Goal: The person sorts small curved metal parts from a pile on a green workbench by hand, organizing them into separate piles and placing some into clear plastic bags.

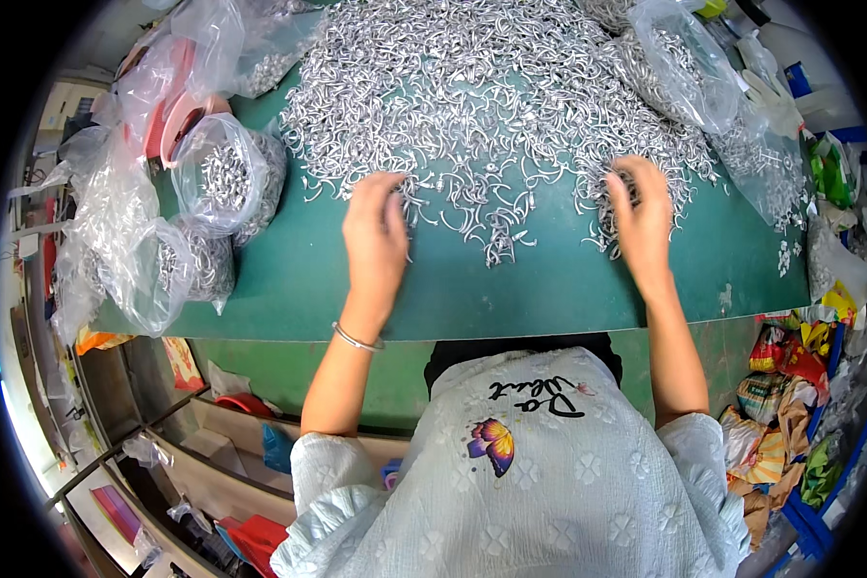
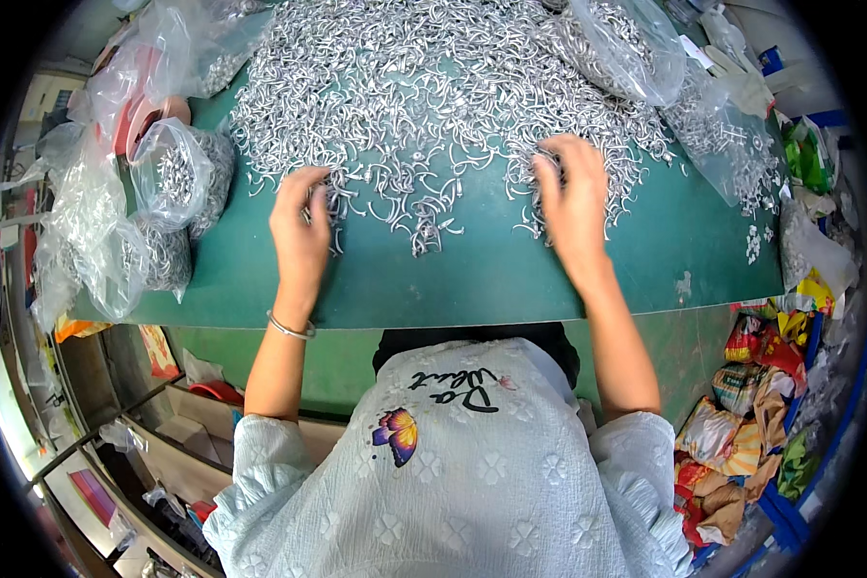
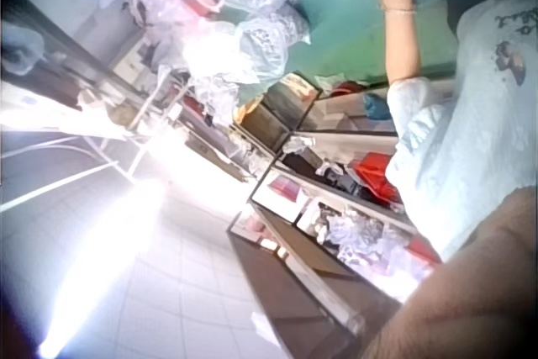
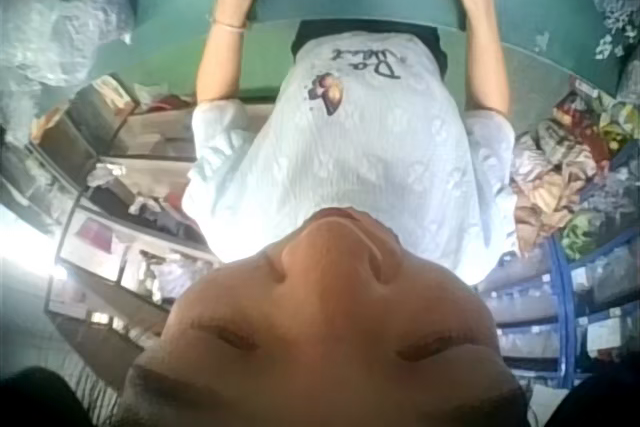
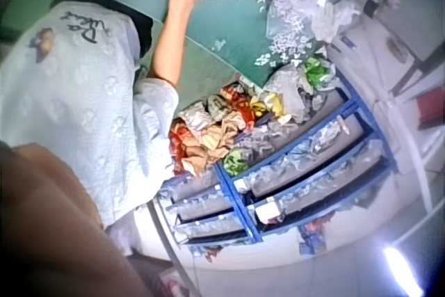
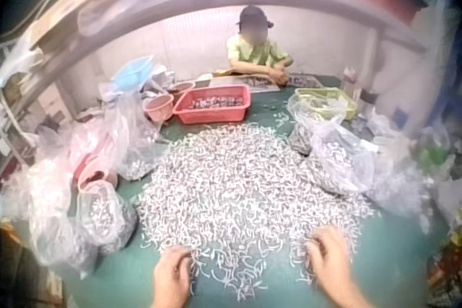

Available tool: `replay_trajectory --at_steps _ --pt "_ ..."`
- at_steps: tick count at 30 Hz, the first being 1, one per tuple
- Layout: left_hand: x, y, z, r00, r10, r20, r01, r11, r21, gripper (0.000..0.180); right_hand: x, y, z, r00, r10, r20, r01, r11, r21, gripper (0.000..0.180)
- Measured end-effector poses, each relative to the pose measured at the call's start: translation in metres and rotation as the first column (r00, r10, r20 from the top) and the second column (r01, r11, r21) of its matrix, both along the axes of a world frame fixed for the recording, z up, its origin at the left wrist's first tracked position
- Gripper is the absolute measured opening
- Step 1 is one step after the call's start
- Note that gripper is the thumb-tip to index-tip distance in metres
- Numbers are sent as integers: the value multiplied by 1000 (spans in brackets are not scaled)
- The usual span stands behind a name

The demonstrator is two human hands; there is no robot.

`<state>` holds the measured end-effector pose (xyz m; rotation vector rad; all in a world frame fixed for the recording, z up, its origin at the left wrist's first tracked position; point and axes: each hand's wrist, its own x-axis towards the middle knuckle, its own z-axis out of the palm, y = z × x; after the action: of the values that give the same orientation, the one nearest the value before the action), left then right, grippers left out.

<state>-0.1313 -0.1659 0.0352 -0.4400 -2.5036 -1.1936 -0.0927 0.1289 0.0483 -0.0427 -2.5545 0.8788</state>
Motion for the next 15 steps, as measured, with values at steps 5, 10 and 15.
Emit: replay_trajectory --at_steps 5,10,15 --pt "39 54 22 954 -290 77 296 869 -397 38 8 -50 6 947 316 51 -320 926 202 29" --pt "48 42 6 921 -351 170 389 859 -333 38 36 -34 -20 773 600 205 -629 768 124 27" --pt "41 9 -5 969 -229 96 246 943 -225 36 43 2 -7 938 338 75 -346 908 235 26"
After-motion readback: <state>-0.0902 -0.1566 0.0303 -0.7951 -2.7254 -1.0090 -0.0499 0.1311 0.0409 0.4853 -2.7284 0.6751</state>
